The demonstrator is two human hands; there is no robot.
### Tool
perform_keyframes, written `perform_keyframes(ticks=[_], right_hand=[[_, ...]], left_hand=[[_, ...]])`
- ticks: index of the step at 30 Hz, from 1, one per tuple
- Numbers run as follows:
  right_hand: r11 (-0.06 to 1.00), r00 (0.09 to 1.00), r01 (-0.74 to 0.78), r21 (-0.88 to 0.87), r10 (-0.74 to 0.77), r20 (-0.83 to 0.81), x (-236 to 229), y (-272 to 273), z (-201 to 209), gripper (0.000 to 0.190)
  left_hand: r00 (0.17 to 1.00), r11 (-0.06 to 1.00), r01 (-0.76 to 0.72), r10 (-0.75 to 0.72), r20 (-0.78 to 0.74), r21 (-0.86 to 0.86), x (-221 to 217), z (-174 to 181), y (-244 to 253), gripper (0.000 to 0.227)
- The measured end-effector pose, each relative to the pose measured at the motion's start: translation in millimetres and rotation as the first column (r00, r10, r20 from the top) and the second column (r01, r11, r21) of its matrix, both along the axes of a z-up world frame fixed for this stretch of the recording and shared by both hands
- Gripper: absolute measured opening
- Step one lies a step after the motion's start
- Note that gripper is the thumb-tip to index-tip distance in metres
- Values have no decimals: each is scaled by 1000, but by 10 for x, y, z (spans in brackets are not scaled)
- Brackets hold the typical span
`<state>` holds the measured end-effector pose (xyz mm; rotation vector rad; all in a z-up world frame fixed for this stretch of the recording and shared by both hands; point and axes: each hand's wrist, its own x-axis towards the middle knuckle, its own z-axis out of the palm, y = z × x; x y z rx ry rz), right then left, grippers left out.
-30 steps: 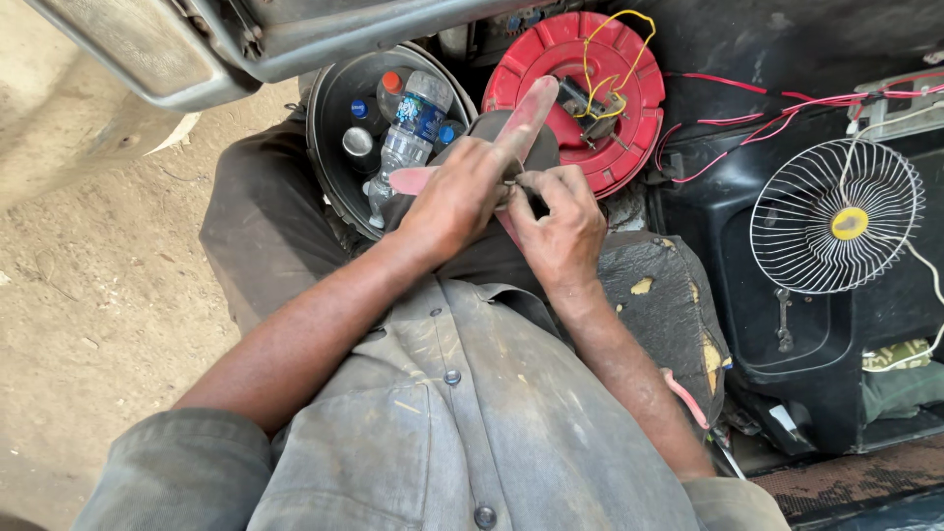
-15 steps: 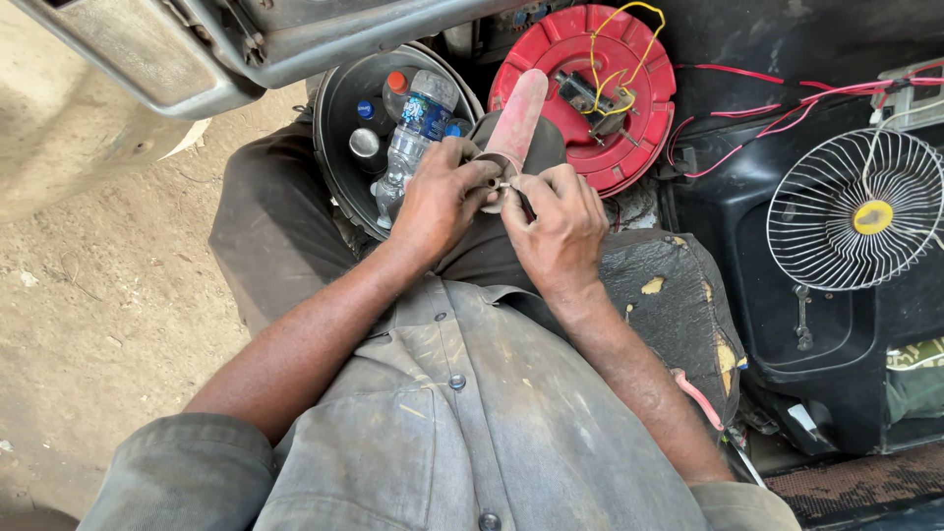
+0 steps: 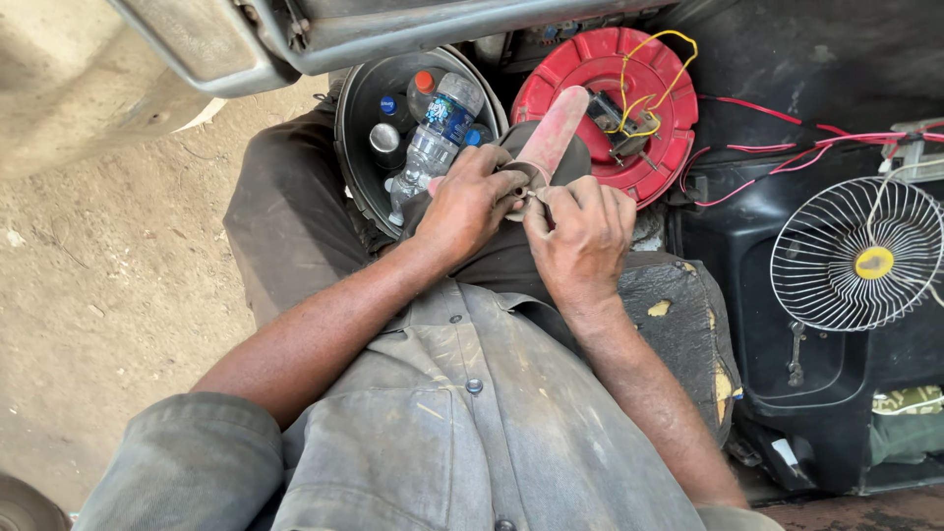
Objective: The person sits inside a vehicle cabin and uses a screwdriver to scrape and clean a pink plastic fan blade. They then insert a small cylindrical object into the center hub of the blade and continue scraping the hub area with the screwdriver.
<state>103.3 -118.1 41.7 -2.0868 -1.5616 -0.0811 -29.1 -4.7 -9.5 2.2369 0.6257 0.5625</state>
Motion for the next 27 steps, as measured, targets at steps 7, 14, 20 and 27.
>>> perform_keyframes(ticks=[7, 14, 20, 27], right_hand=[[999, 1000, 9, -38, -9, 1, -1, 15, -13, 13], [999, 1000, 3, -39, -3, -1, -9, 39, -16, 13], [1000, 999, -8, -1, 8, -33, -5, 22, -40, 11], [1000, 998, -7, 16, 8, -55, -24, 5, -28, 10]], left_hand=[[1000, 1000, 4, -3, 30, -26, -15, -53, 12, 28], [999, 1000, -3, 4, 32, -30, -28, -67, 16, 25], [999, 998, 5, -2, 39, -58, -28, -53, 27, 28], [999, 998, 16, -13, 50, -57, -38, -87, 39, 28]])
